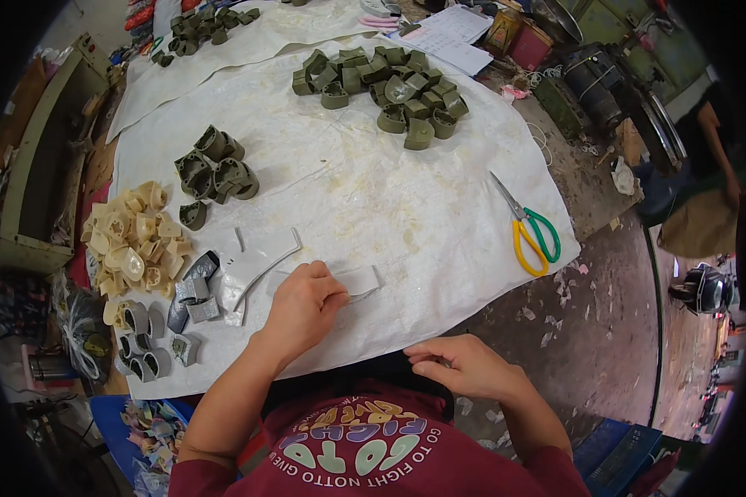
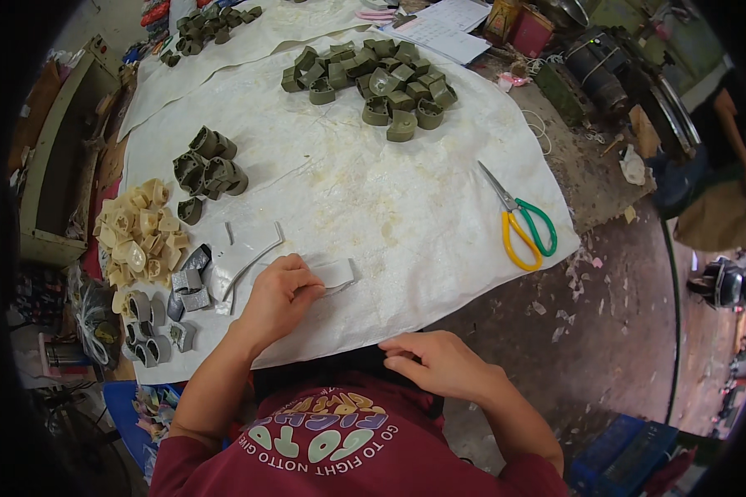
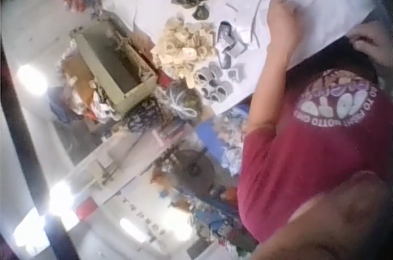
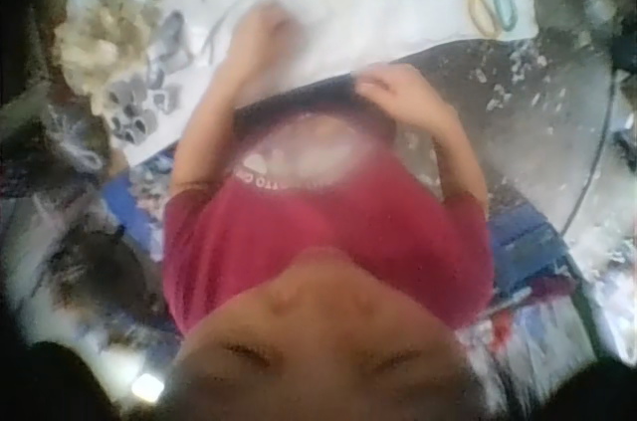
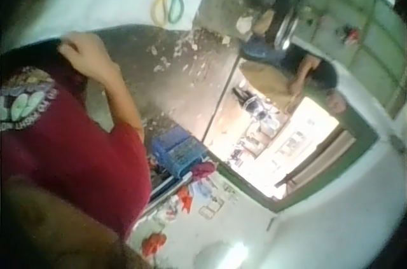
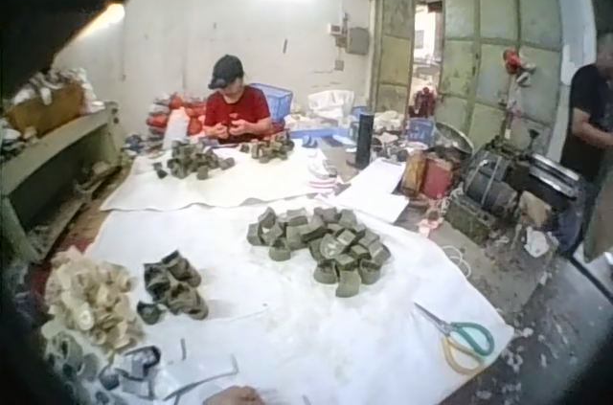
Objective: The person wraps small green plastic components with a silver adhesive strip, pressing the material around the edges to secure it. They use scissors to trim the excess strip from each piece and place the finished items into a pile on the table.
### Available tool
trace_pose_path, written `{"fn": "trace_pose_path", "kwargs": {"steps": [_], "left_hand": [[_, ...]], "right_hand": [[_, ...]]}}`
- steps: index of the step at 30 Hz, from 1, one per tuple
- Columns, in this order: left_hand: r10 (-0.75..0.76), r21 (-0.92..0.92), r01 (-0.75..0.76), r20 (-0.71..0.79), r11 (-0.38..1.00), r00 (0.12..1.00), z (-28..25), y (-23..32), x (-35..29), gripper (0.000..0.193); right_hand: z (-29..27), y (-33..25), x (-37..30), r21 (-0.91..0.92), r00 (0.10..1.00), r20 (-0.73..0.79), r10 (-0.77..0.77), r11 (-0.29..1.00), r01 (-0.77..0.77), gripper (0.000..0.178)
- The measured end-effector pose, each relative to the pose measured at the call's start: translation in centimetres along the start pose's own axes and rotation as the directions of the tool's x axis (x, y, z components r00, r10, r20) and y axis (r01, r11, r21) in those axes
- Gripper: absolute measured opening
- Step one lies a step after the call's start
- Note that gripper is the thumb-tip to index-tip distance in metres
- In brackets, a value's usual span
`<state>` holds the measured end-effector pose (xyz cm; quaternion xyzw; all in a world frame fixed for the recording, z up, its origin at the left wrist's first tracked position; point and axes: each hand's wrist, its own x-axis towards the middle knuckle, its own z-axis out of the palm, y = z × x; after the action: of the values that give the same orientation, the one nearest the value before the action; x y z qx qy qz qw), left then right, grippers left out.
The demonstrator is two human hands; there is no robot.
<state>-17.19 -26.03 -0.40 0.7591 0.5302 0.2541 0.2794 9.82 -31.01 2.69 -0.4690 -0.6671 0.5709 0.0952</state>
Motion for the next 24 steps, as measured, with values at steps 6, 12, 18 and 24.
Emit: {"fn": "trace_pose_path", "kwargs": {"steps": [6,12,18,24], "left_hand": [[-0.063,-0.120,0.064,0.010,0.991,0.998,-0.4,-0.4,0.2,0.004],[-0.148,-0.252,0.048,-0.396,0.967,0.906,-5.8,-2.3,-0.9,0.006],[-0.302,-0.480,-0.140,-0.725,0.866,0.619,-15.0,-2.1,-2.8,0.007],[-0.084,-0.398,-0.247,-0.654,0.884,0.752,-11.1,2.0,-0.4,0.005]], "right_hand": [[1.7,-1.9,4.8,-0.305,0.872,-0.179,-0.456,0.868,0.392,0.028],[2.7,-0.6,7.9,-0.558,0.779,-0.190,-0.598,0.718,0.416,0.023],[2.5,-0.8,7.5,-0.493,0.745,-0.285,-0.603,0.759,0.426,0.015],[0.8,-2.9,7.0,-0.359,0.761,-0.343,-0.550,0.826,0.435,0.011]]}}
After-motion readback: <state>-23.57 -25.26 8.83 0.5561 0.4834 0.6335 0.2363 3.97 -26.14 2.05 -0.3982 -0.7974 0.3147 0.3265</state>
